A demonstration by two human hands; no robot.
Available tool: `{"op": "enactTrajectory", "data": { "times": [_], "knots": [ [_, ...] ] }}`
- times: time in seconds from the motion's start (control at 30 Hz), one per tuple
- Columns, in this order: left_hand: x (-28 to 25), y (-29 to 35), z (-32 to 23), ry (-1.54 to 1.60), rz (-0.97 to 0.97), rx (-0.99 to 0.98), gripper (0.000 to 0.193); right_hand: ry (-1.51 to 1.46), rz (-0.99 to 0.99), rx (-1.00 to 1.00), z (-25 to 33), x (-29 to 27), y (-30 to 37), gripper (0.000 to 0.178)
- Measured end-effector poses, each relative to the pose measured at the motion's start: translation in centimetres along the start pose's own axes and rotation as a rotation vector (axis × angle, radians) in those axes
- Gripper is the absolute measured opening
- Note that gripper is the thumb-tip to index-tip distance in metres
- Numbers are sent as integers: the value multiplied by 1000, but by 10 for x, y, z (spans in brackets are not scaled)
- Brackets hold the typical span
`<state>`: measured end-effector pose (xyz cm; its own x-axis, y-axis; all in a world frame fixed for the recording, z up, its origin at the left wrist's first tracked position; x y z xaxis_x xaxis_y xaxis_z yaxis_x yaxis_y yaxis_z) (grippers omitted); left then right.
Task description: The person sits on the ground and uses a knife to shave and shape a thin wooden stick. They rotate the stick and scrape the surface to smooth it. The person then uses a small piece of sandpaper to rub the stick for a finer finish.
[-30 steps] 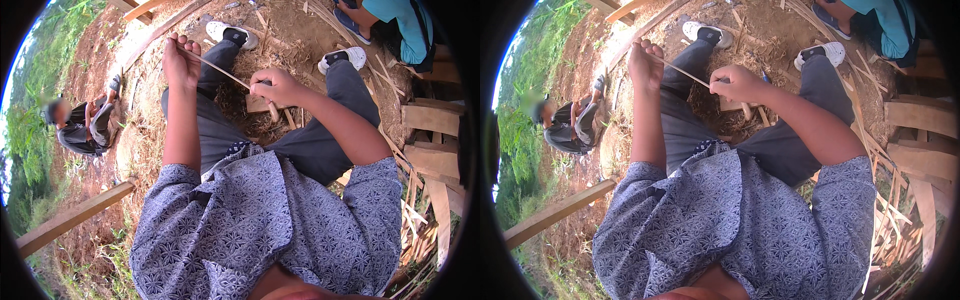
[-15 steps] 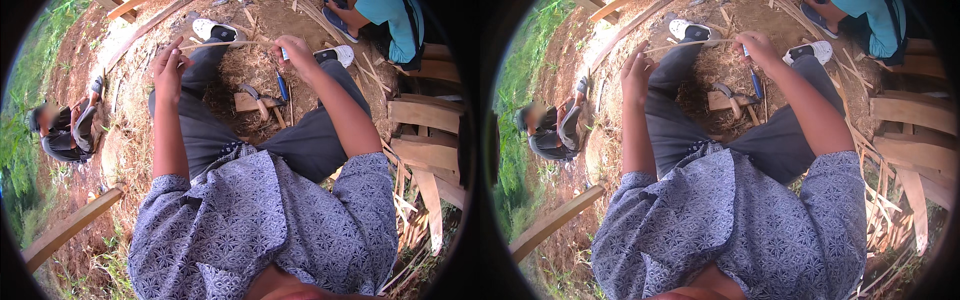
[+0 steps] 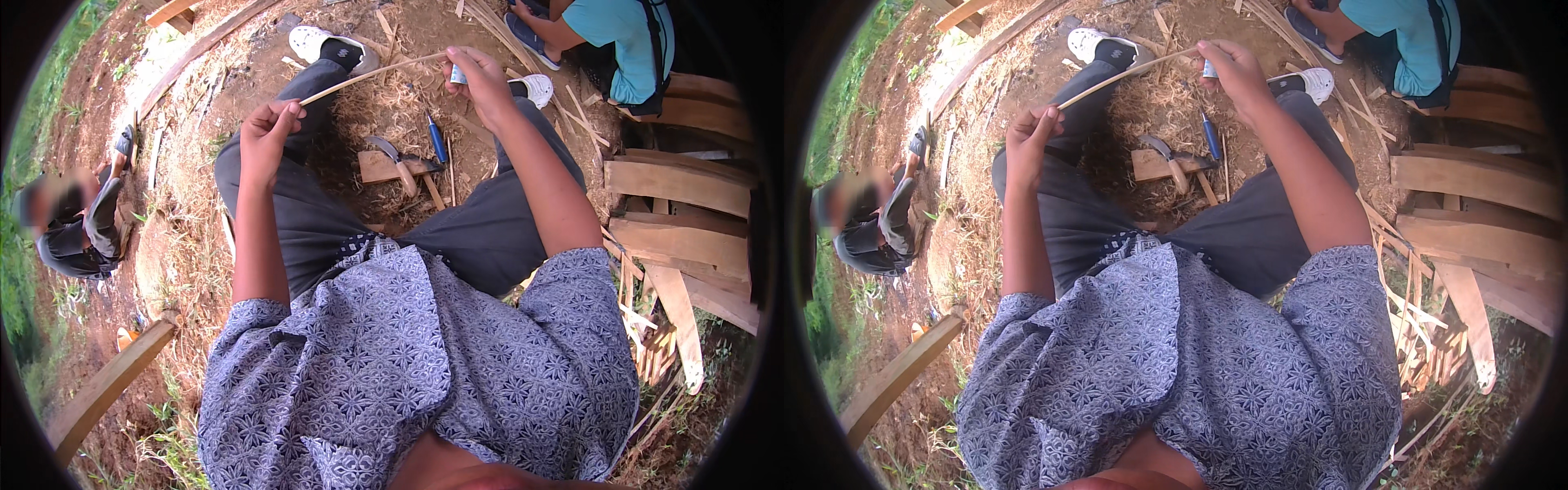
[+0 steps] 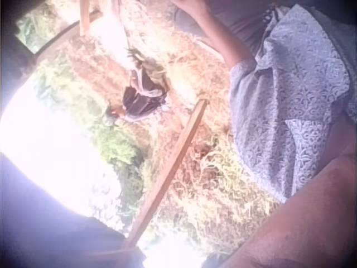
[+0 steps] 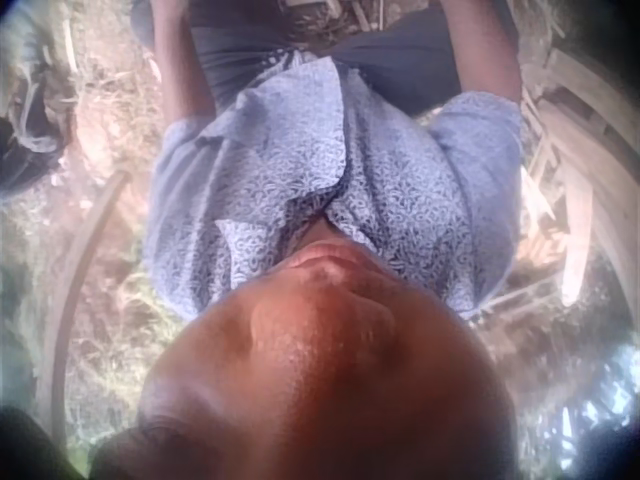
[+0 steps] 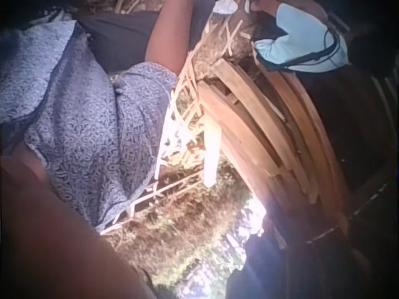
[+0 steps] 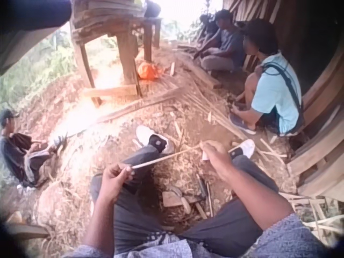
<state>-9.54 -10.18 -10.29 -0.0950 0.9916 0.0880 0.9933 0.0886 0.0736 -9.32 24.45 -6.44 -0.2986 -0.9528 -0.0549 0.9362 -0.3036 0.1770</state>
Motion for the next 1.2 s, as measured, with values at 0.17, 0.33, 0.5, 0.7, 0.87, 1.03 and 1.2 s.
{"op": "enactTrajectory", "data": {
  "times": [0.17, 0.33, 0.5, 0.7, 0.87, 1.03, 1.2],
  "knots": [
    [-5, -1, 8, -16, -5, -58, 24, 20, 43, -18, -2, 2, -2, 28],
    [-3, -4, 9, -1, -36, -65, 27, -9, 50, -32, 2, 4, 2, 31],
    [-3, -9, 10, 22, -60, -76, 30, 0, 42, -24, 5, 2, 5, 34],
    [4, -10, 1, 51, -112, -99, 34, -7, 23, -26, 10, -1, 12, 36],
    [3, -12, 5, 106, -53, -55, 33, -44, 20, -25, 15, -2, 17, 36],
    [18, -7, -2, 415, 52, -6, 38, -34, 40, -6, 6, -12, 19, 37],
    [71, 12, 1, 368, 322, 103, 47, 17, 66, 48, 9, -18, 33, 40]
  ]
}}
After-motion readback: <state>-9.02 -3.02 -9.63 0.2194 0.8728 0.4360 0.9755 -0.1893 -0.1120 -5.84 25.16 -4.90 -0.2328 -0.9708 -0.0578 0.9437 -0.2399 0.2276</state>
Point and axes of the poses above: each hand's wrist, its own y-axis away from the middle knuckle, its own x-axis out of the palm, z = x × y, the point moved 1 cm from there along -y, towards the middle knuckle, and after that the axes turned 12 degrees about -z, right-handed, at the moved point
